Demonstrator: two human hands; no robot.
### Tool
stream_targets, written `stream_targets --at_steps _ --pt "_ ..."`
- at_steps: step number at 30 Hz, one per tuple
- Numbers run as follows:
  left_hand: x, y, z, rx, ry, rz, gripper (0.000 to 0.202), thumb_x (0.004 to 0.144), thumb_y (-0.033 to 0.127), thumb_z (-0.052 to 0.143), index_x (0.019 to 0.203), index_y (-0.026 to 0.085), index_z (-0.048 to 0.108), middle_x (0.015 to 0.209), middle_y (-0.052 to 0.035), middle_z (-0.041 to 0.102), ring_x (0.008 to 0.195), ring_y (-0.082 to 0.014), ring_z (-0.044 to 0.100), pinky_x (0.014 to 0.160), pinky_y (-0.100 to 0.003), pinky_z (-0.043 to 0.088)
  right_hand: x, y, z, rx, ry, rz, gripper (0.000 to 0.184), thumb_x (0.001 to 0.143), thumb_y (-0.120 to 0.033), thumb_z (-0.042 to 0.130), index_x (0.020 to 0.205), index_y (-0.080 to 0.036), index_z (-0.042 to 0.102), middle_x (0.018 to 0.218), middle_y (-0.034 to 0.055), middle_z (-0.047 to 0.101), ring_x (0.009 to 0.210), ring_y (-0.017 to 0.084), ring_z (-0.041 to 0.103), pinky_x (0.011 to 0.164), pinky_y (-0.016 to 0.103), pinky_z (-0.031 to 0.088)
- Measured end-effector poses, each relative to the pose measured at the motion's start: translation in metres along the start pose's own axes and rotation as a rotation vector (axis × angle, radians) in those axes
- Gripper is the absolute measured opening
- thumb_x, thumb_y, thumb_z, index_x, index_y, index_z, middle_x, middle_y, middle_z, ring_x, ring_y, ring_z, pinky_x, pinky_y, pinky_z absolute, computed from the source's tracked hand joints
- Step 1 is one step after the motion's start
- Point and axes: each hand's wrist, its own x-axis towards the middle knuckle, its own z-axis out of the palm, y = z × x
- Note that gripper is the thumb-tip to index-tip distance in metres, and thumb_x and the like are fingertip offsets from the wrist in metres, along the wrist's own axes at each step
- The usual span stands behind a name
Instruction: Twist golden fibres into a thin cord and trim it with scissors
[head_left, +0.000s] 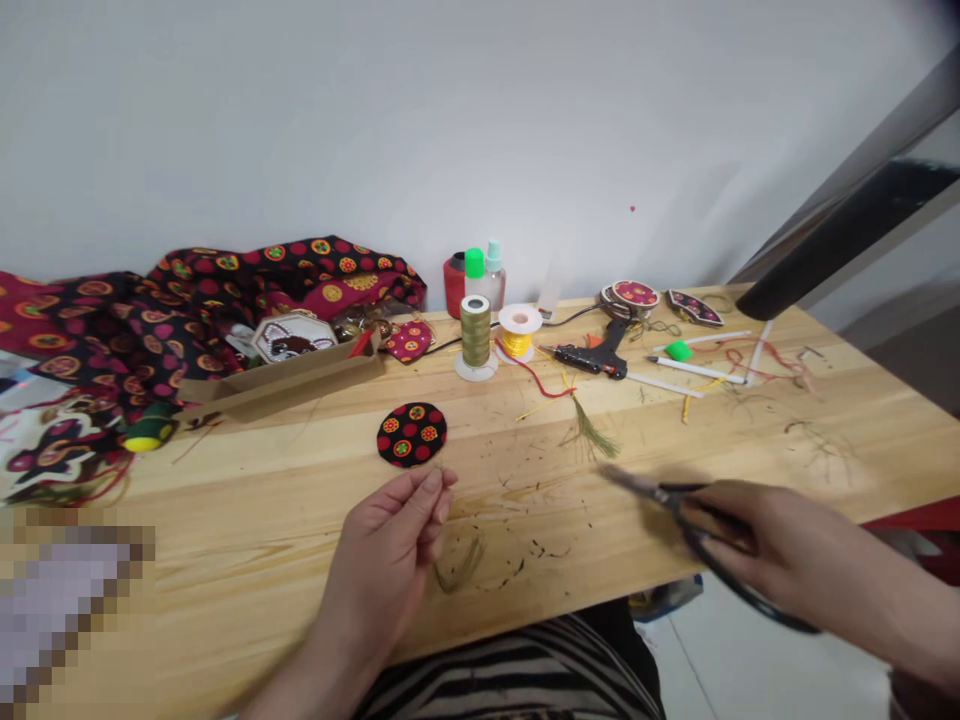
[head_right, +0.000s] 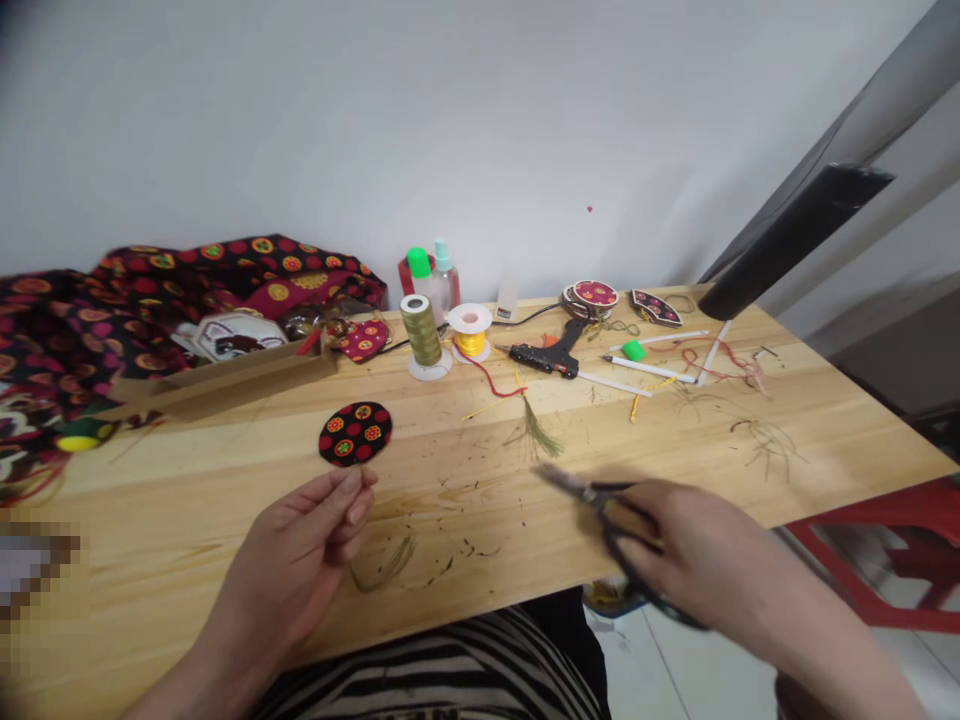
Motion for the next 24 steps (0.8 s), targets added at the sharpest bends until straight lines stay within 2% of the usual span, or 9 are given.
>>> stream_targets --at_steps 2,4,8,10,12,13,17,20,24 --pt "-0.001 -0.001 0.001 0.015 -0.017 -0.018 0.019 0.063 0.027 0.076 0.072 0.012 0.07 0.051 0.0037 0.05 0.043 -0.0023 0.033 0.037 -0.013 0.023 0.009 0.014 -0.007 -0.216 0.001 0.111 0.02 0.081 -0.031 0.05 0.072 -0.023 0.065 0.065 0.007 0.066 0.054 0.019 0.059 0.051 0.03 0.039" --pt "-0.002 -0.002 0.002 0.04 -0.043 -0.037 0.02 0.064 0.029 0.076 0.072 0.012 0.071 0.051 0.0036 0.05 0.041 -0.0022 0.032 0.036 -0.014 0.022 0.019 0.024 -0.012 -0.374 0.019 0.205 0.022 0.082 -0.033 0.047 0.07 -0.023 0.062 0.066 0.0089 0.066 0.058 0.022 0.06 0.052 0.032 0.04" --pt "-0.006 -0.005 0.003 0.088 -0.103 -0.057 0.021 0.067 0.031 0.074 0.073 0.011 0.071 0.05 0.0031 0.05 0.04 -0.0026 0.033 0.037 -0.015 0.021 0.033 0.027 -0.01 -0.494 0.102 0.272 0.027 0.081 -0.038 0.048 0.087 -0.017 0.064 0.082 0.0142 0.067 0.076 0.03 0.063 0.062 0.037 0.046" --pt "-0.007 -0.006 0.003 0.107 -0.147 -0.073 0.02 0.068 0.031 0.073 0.074 0.012 0.072 0.05 0.0033 0.05 0.04 -0.0025 0.034 0.037 -0.015 0.021 0.034 0.016 -0.001 -0.48 0.293 0.208 0.033 0.083 -0.038 0.048 0.097 -0.013 0.063 0.096 0.0185 0.065 0.092 0.034 0.06 0.074 0.043 0.046" --pt "-0.009 -0.006 0.005 0.136 -0.192 -0.1 0.019 0.069 0.031 0.072 0.075 0.012 0.072 0.049 0.0033 0.05 0.039 -0.0026 0.034 0.038 -0.016 0.021 0.034 -0.005 0.013 -0.29 0.452 -0.022 0.032 0.085 -0.036 0.049 0.105 -0.015 0.062 0.109 0.0165 0.062 0.103 0.031 0.055 0.085 0.044 0.044" --pt "-0.01 -0.006 0.006 0.15 -0.212 -0.114 0.02 0.07 0.031 0.071 0.075 0.012 0.072 0.049 0.0033 0.05 0.038 -0.0027 0.034 0.038 -0.016 0.021 0.035 -0.019 0.021 -0.107 0.425 -0.165 0.032 0.085 -0.036 0.052 0.11 -0.017 0.061 0.11 0.0137 0.061 0.102 0.028 0.055 0.087 0.042 0.044" --pt "-0.012 -0.007 0.009 0.198 -0.266 -0.153 0.022 0.071 0.035 0.07 0.07 0.013 0.071 0.05 0.003 0.049 0.039 -0.0043 0.035 0.037 -0.018 0.023 0.042 -0.071 0.059 0.521 -0.017 -0.496 0.041 0.077 -0.03 0.068 0.117 -0.026 0.059 0.1 0.0041 0.061 0.084 0.016 0.056 0.074 0.031 0.049" --pt "-0.013 -0.008 0.008 0.24 -0.31 -0.169 0.025 0.073 0.036 0.068 0.061 0.014 0.067 0.049 0.0029 0.049 0.039 -0.0047 0.034 0.038 -0.018 0.022 0.05 -0.093 0.078 0.707 -0.051 -0.517 0.037 0.071 -0.027 0.074 0.108 -0.026 0.065 0.087 0.0005 0.058 0.082 0.014 0.055 0.075 0.03 0.047" --pt "-0.015 -0.008 0.006 0.229 -0.342 -0.213 0.022 0.073 0.034 0.069 0.064 0.014 0.069 0.048 0.0033 0.048 0.038 -0.0038 0.031 0.038 -0.019 0.02 0.057 -0.098 0.084 0.72 -0.014 -0.53 0.009 0.076 -0.025 0.069 0.085 -0.025 0.072 0.077 -0.0011 0.055 0.077 0.013 0.054 0.07 0.027 0.046"
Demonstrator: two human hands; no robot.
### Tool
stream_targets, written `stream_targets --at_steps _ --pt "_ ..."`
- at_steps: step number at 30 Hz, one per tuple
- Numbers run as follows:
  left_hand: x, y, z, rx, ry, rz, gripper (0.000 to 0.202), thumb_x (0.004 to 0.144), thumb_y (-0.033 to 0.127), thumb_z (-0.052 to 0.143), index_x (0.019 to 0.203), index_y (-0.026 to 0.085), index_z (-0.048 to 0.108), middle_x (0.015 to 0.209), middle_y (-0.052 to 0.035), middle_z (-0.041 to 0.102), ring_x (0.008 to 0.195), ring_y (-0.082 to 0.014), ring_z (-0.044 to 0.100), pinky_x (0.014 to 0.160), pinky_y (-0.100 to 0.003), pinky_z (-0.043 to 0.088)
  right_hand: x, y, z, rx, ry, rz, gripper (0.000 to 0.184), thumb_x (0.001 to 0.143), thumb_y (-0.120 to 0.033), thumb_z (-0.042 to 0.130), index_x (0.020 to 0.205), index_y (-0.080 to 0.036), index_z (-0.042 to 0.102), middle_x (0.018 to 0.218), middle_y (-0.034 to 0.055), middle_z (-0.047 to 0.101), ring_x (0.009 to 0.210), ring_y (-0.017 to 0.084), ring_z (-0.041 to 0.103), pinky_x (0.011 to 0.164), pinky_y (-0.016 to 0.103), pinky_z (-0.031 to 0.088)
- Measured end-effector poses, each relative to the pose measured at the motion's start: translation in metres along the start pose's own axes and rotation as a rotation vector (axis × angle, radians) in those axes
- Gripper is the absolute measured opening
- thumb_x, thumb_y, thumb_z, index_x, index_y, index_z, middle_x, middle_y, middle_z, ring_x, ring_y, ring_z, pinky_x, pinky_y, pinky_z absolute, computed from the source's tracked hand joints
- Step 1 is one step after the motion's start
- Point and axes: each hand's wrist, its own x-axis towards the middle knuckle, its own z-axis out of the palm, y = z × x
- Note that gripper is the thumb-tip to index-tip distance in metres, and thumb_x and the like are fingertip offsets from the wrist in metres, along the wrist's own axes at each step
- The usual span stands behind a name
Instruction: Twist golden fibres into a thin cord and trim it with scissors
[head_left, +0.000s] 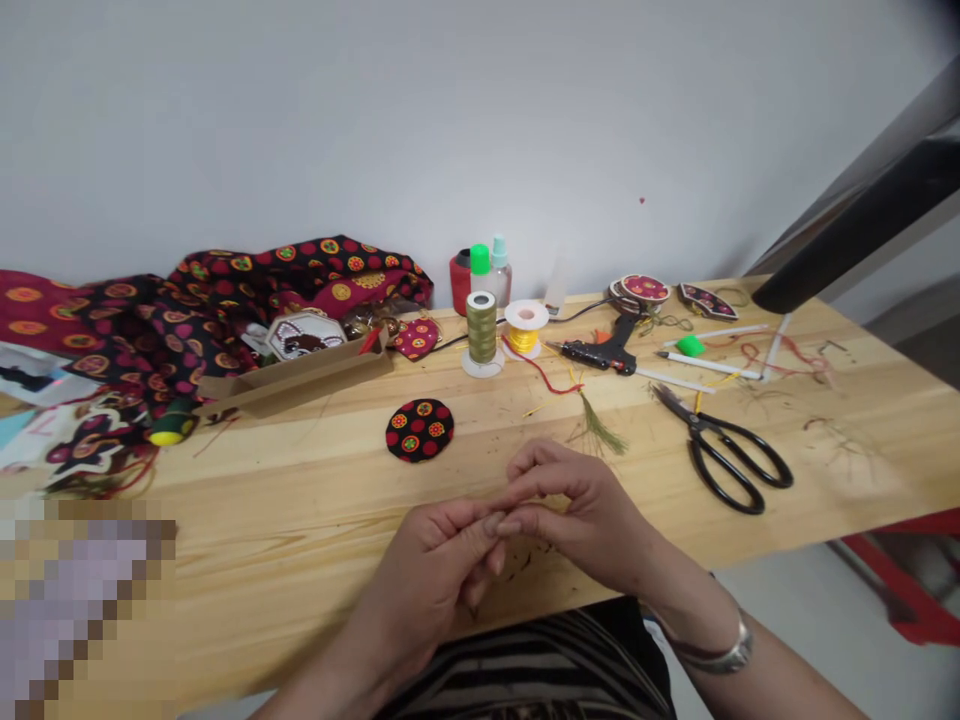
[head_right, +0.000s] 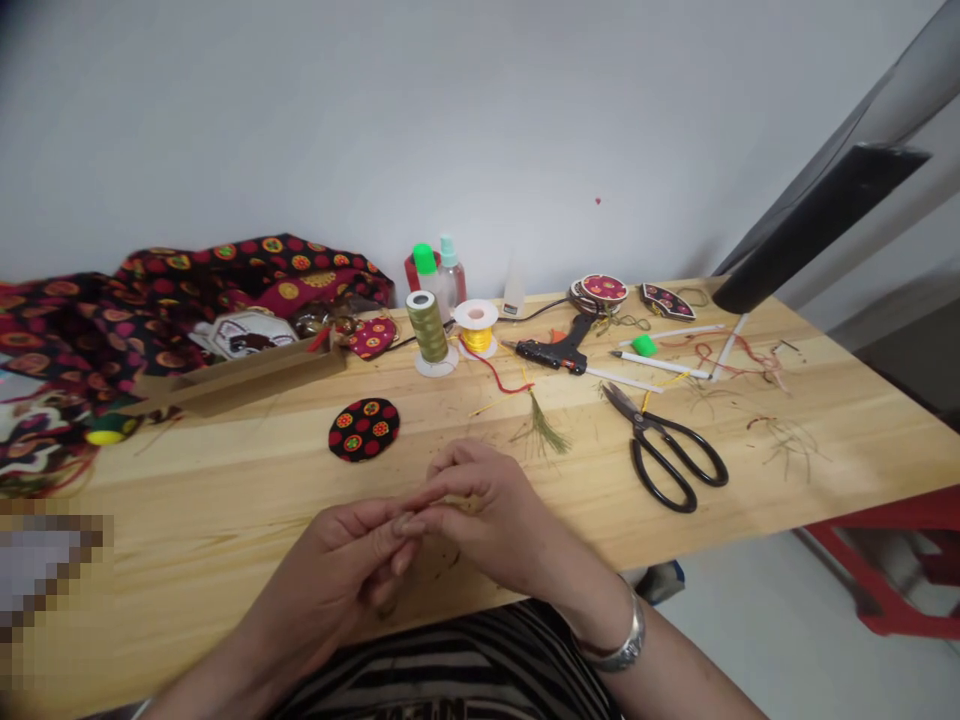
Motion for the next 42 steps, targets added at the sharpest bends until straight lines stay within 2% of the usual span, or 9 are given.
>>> stream_targets --at_steps 7,12,15,21,26,32,35,40,42 --pt "0.0 0.003 -0.004 -0.257 -0.132 -0.104 0.015 0.073 0.023 0.066 0.079 0.01 0.072 0.051 0.0017 0.048 0.041 -0.0033 0.028 0.039 -0.018 0.015 0.001 0.001 -0.001 -0.271 0.024 -0.224 0.013 0.085 -0.019 0.056 0.074 -0.018 0.063 0.075 0.0025 0.055 0.078 0.016 0.049 0.072 0.03 0.043" --pt "-0.001 0.006 -0.005 -0.332 -0.114 -0.119 0.015 0.072 0.022 0.063 0.074 0.009 0.071 0.055 -0.0033 0.054 0.046 -0.006 0.034 0.041 -0.019 0.019 0.002 0.0 0.0 -0.349 -0.035 -0.191 0.017 0.088 -0.018 0.051 0.071 -0.017 0.055 0.075 0.003 0.054 0.08 0.017 0.047 0.072 0.03 0.041" --pt "0.0 0.005 -0.005 -0.322 -0.115 -0.115 0.015 0.072 0.018 0.063 0.079 0.007 0.071 0.064 -0.0059 0.058 0.048 -0.005 0.033 0.042 -0.018 0.019 0.001 0.0 0.001 -0.377 -0.047 -0.162 0.016 0.088 -0.016 0.051 0.072 -0.018 0.053 0.076 0.0029 0.054 0.081 0.017 0.046 0.073 0.031 0.04" --pt "0.0 0.004 -0.006 -0.425 -0.084 -0.128 0.011 0.067 0.018 0.069 0.074 0.01 0.068 0.061 0.0017 0.047 0.048 -0.004 0.026 0.043 -0.018 0.018 0.001 0.003 0.001 -0.4 -0.038 -0.159 0.018 0.089 -0.018 0.051 0.071 -0.017 0.053 0.076 0.0028 0.054 0.081 0.017 0.045 0.073 0.03 0.039" --pt "0.0 0.004 -0.005 -0.335 -0.122 -0.099 0.013 0.073 0.022 0.063 0.074 0.009 0.068 0.067 -0.006 0.059 0.048 -0.005 0.027 0.043 -0.019 0.019 0.0 0.004 0.002 -0.377 -0.028 -0.169 0.017 0.088 -0.019 0.053 0.071 -0.016 0.055 0.075 0.0015 0.055 0.08 0.015 0.047 0.074 0.028 0.039" --pt "-0.002 0.005 -0.004 -0.251 -0.133 -0.088 0.019 0.073 0.026 0.063 0.077 0.008 0.07 0.065 -0.0059 0.059 0.048 -0.0055 0.028 0.043 -0.019 0.018 0.001 0.004 0.001 -0.382 -0.035 -0.157 0.015 0.086 -0.012 0.054 0.072 -0.016 0.055 0.076 0.0009 0.055 0.082 0.015 0.048 0.075 0.028 0.04" --pt "-0.003 0.004 -0.003 -0.254 -0.126 -0.103 0.026 0.072 0.03 0.065 0.082 0.007 0.072 0.064 -0.0065 0.059 0.049 -0.0062 0.03 0.043 -0.019 0.019 0.002 0.007 -0.001 -0.361 0.016 -0.15 0.014 0.086 -0.012 0.054 0.073 -0.017 0.056 0.076 0.0007 0.056 0.081 0.015 0.049 0.074 0.028 0.04" --pt "-0.002 0.005 -0.004 -0.316 -0.101 -0.141 0.039 0.072 0.039 0.063 0.085 0.004 0.073 0.066 -0.0082 0.058 0.051 -0.0068 0.031 0.044 -0.018 0.02 0.001 0.01 -0.008 -0.364 0.254 -0.083 0.01 0.087 -0.013 0.053 0.082 -0.017 0.06 0.081 0.0032 0.059 0.081 0.016 0.052 0.074 0.031 0.043" --pt "-0.002 0.006 -0.004 -0.347 -0.121 -0.164 0.045 0.073 0.044 0.063 0.086 0.003 0.073 0.067 -0.0094 0.059 0.051 -0.0069 0.03 0.044 -0.018 0.021 -0.001 0.008 -0.011 -0.366 0.225 -0.125 0.012 0.086 -0.013 0.053 0.092 -0.018 0.063 0.089 0.0045 0.059 0.088 0.016 0.052 0.079 0.032 0.044"
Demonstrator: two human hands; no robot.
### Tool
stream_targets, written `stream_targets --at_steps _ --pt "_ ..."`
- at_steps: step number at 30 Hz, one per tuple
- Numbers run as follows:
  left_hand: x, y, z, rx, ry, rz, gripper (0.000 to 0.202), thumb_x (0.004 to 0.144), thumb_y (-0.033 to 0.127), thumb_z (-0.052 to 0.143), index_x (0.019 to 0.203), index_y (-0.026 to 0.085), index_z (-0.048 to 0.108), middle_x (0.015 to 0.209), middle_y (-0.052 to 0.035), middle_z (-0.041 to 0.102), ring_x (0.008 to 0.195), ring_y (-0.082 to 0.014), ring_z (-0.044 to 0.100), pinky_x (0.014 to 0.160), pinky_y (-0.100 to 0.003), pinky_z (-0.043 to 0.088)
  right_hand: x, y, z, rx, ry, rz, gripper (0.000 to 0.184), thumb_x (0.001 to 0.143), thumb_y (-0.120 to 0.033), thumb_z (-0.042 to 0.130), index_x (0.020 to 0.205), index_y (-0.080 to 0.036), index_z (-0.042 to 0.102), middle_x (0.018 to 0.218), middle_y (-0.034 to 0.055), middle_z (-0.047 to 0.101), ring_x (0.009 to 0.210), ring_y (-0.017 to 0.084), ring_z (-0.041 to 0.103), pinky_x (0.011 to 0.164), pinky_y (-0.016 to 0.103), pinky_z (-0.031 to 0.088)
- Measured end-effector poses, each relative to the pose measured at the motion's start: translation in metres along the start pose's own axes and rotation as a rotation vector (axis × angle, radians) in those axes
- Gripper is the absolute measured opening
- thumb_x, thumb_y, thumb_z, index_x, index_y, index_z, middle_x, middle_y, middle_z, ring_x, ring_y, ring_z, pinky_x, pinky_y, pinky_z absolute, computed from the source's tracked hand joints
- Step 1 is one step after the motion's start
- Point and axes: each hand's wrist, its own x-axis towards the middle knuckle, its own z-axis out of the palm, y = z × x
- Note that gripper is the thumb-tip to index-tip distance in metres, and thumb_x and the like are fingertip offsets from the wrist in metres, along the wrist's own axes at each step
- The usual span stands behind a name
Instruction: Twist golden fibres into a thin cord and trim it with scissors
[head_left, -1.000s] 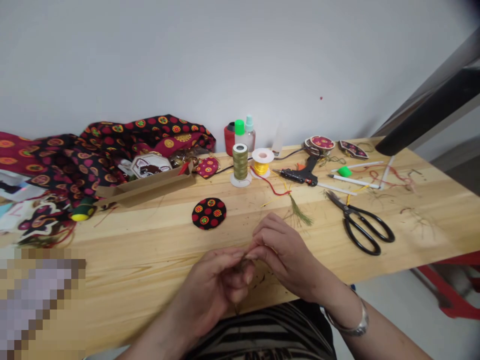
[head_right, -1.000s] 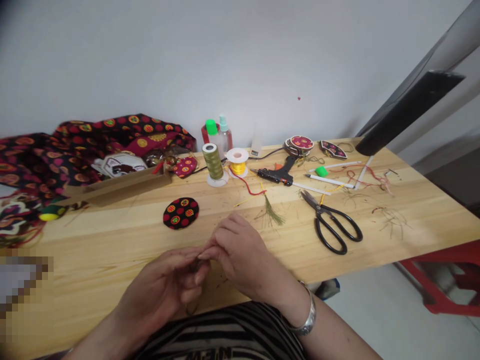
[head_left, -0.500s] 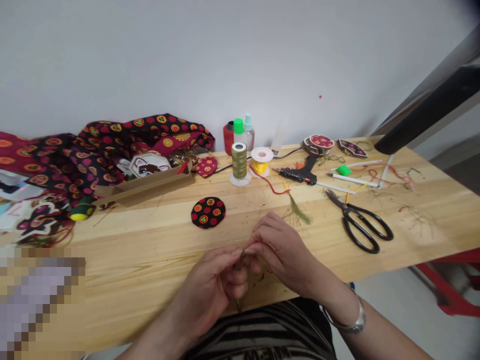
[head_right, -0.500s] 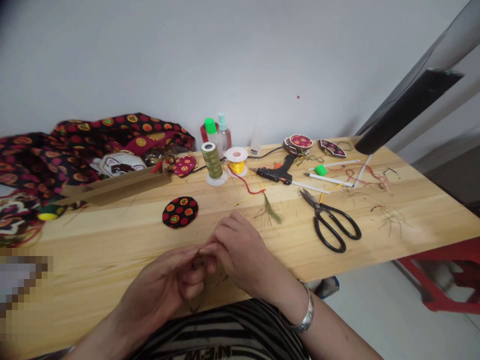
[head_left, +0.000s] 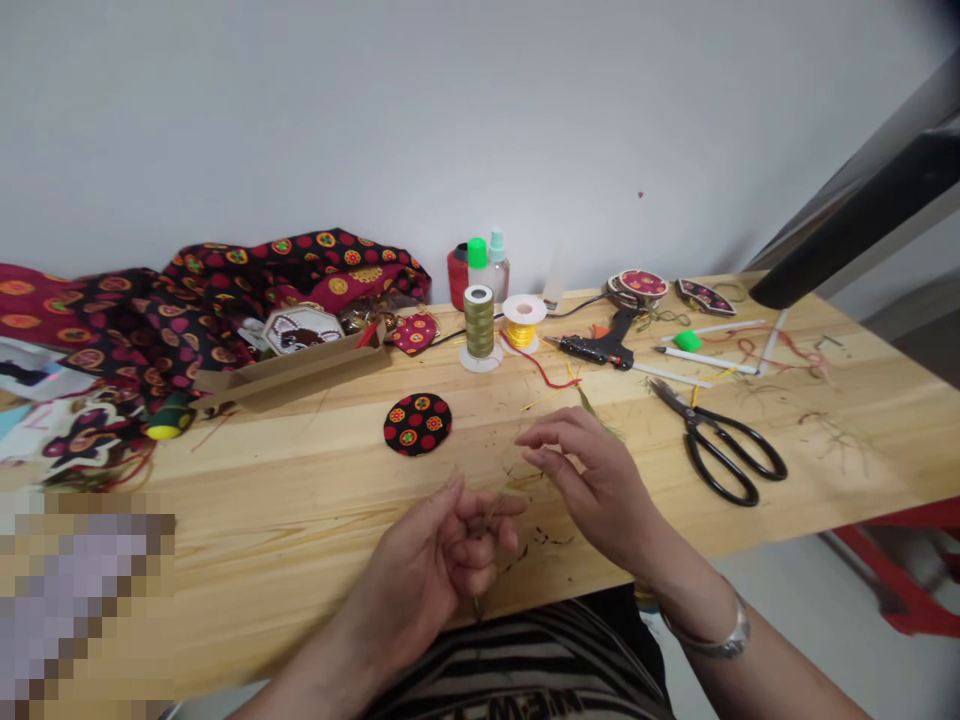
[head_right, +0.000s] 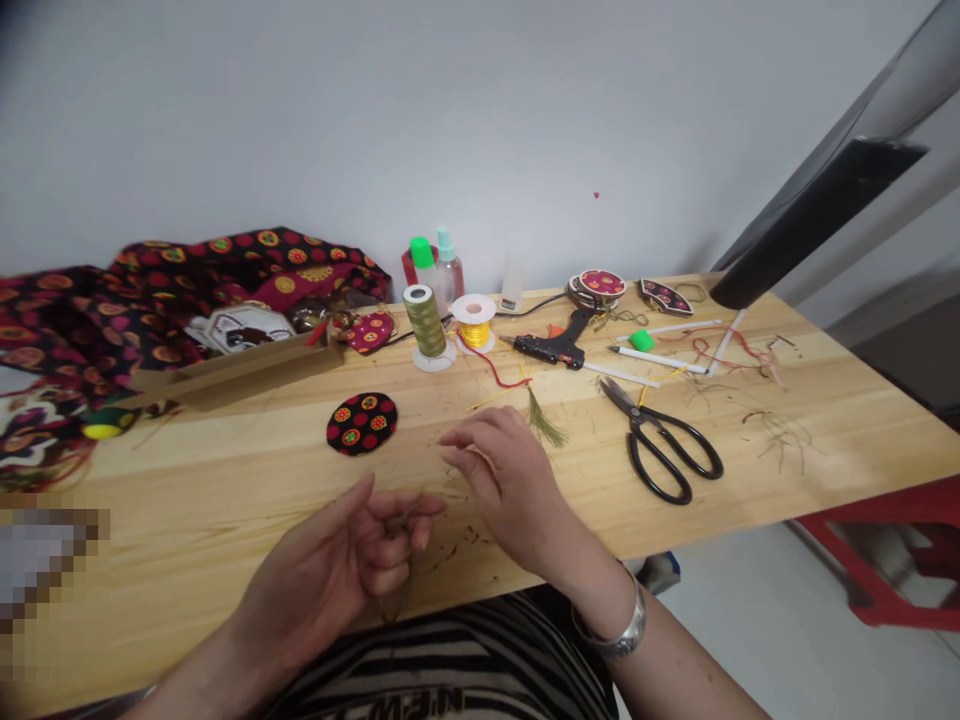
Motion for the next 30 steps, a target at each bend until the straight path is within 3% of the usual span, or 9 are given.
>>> stream_targets --at_steps 7,12,16,21,30 --pt "0.003 -0.002 0.0 -0.114 -0.037 -0.023 0.049 0.077 0.053 0.057 0.076 0.006 0.07 0.07 -0.0053 0.053 0.05 -0.006 0.025 0.045 -0.018 0.019 0.0 -0.016 -0.011 -0.126 -0.36 -0.224 0.026 0.084 -0.013 0.057 0.101 -0.031 0.066 0.117 0.0022 0.05 0.115 0.02 0.036 0.1 0.038 0.035" --pt "0.004 -0.004 0.0 -0.089 -0.037 -0.045 0.051 0.079 0.055 0.054 0.068 0.007 0.067 0.06 -0.0004 0.044 0.05 -0.007 0.022 0.044 -0.019 0.017 0.007 -0.026 -0.015 -0.332 -0.5 -0.341 0.027 0.084 -0.009 0.053 0.099 -0.027 0.067 0.127 0.0033 0.046 0.123 0.025 0.028 0.101 0.043 0.033" --pt "0.003 -0.005 -0.001 -0.091 -0.032 -0.056 0.051 0.079 0.056 0.053 0.069 0.008 0.067 0.057 0.0028 0.036 0.051 -0.0081 0.021 0.044 -0.019 0.018 0.012 -0.032 -0.016 -0.43 -0.557 -0.425 0.015 0.087 -0.017 0.054 0.093 -0.022 0.066 0.127 0.005 0.048 0.124 0.027 0.029 0.099 0.046 0.032" --pt "0.003 -0.006 -0.001 -0.072 -0.032 -0.051 0.055 0.078 0.059 0.051 0.075 0.007 0.068 0.059 0.0023 0.037 0.051 -0.0083 0.021 0.044 -0.019 0.018 0.016 -0.032 -0.015 -0.471 -0.614 -0.471 0.015 0.088 -0.018 0.051 0.085 -0.019 0.066 0.125 0.0058 0.05 0.122 0.027 0.031 0.097 0.046 0.032" --pt "0.003 -0.004 0.002 -0.066 -0.021 -0.065 0.047 0.078 0.053 0.055 0.076 0.009 0.071 0.064 -0.0045 0.055 0.048 -0.0059 0.024 0.044 -0.017 0.018 0.014 -0.013 -0.011 -0.387 -0.538 -0.432 0.014 0.083 -0.01 0.055 0.079 -0.019 0.065 0.121 0.0036 0.052 0.122 0.025 0.031 0.098 0.041 0.036"
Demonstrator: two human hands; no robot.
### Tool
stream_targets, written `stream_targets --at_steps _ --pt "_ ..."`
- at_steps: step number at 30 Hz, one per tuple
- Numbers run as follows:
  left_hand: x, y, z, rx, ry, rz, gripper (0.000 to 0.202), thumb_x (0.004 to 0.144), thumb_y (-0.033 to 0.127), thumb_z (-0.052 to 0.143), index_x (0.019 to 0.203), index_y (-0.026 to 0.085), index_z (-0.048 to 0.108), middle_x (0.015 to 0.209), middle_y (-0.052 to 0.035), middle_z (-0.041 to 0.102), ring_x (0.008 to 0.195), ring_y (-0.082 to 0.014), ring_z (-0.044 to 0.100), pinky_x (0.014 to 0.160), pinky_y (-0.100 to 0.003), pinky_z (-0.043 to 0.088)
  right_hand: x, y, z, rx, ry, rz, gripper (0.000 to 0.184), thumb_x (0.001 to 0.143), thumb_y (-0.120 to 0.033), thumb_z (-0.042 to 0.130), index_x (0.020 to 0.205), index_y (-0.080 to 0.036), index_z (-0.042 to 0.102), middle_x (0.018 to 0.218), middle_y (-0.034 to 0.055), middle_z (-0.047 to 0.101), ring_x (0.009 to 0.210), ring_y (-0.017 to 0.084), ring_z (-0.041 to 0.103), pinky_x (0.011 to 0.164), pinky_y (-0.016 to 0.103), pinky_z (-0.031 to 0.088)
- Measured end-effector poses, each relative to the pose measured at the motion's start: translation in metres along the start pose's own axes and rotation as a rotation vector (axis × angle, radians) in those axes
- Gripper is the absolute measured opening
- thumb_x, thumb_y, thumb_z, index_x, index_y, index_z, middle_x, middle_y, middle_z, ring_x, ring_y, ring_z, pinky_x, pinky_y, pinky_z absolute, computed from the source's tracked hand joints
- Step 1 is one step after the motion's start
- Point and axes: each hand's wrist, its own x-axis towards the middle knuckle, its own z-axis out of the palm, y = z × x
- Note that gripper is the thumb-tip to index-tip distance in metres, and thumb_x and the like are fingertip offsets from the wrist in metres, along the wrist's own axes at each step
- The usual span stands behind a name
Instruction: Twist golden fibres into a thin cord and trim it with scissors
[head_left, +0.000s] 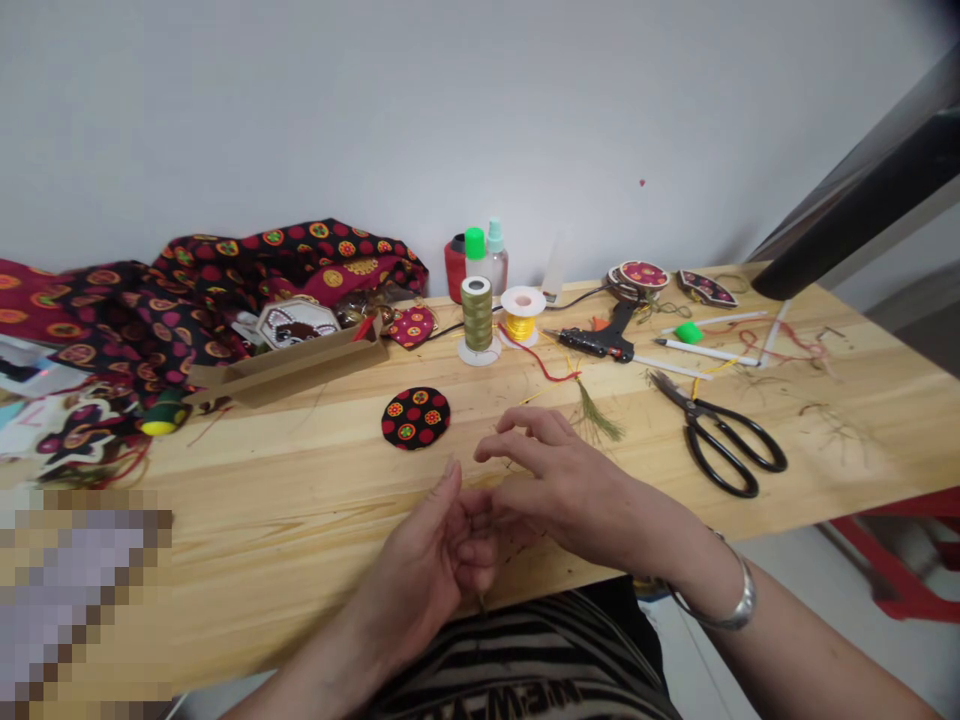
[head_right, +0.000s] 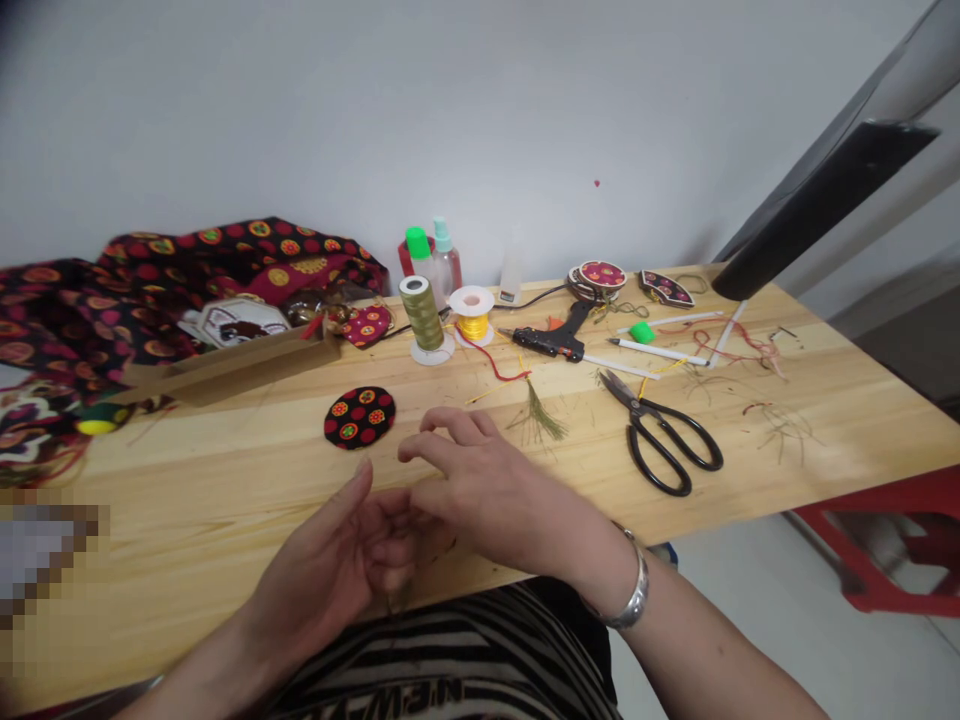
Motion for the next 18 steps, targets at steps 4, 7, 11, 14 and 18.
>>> stream_targets --at_steps 4,7,11,14,18 --pt "0.0006 -0.0031 -0.0016 0.103 0.051 0.073 0.028 0.079 0.038 0.061 0.08 0.012 0.071 0.074 -0.0074 0.062 0.049 -0.0057 0.03 0.044 -0.018 0.021 -0.0032 0.0049 -0.0014 0.038 -0.004 0.028 0.014 0.084 -0.012 0.054 0.087 -0.02 0.066 0.122 0.0044 0.051 0.123 0.026 0.029 0.099 0.041 0.037" --pt "0.0007 -0.0049 -0.0015 0.231 0.062 0.106 0.019 0.078 0.03 0.064 0.079 0.012 0.071 0.069 -0.0056 0.061 0.049 -0.0057 0.031 0.044 -0.019 0.022 -0.0044 0.0077 -0.0031 0.056 0.004 0.049 0.013 0.083 -0.01 0.055 0.083 -0.018 0.065 0.123 0.0044 0.05 0.122 0.025 0.03 0.1 0.039 0.037" --pt "0.0017 -0.0059 -0.0023 0.321 0.058 0.116 0.018 0.078 0.028 0.064 0.087 0.013 0.071 0.069 -0.0043 0.062 0.047 -0.0053 0.032 0.043 -0.02 0.022 -0.005 0.0102 -0.0041 0.07 0.014 0.057 0.014 0.082 -0.008 0.054 0.078 -0.017 0.064 0.121 0.0041 0.051 0.122 0.024 0.03 0.101 0.039 0.036" --pt "0.0027 -0.0066 -0.0029 0.348 0.068 0.123 0.018 0.078 0.029 0.064 0.084 0.013 0.069 0.066 -0.0026 0.06 0.045 -0.005 0.033 0.043 -0.02 0.02 -0.0053 0.0104 -0.005 0.081 0.021 0.061 0.014 0.083 -0.01 0.054 0.078 -0.018 0.064 0.12 0.0039 0.051 0.122 0.024 0.03 0.1 0.04 0.037" --pt "0.0032 -0.0082 -0.003 0.37 0.064 0.138 0.018 0.079 0.031 0.064 0.079 0.013 0.066 0.062 -0.0012 0.058 0.043 -0.0049 0.033 0.042 -0.021 0.017 -0.0057 0.0088 -0.0062 0.085 0.033 0.059 0.014 0.082 -0.009 0.056 0.077 -0.018 0.064 0.119 0.0038 0.053 0.122 0.024 0.031 0.099 0.041 0.039"
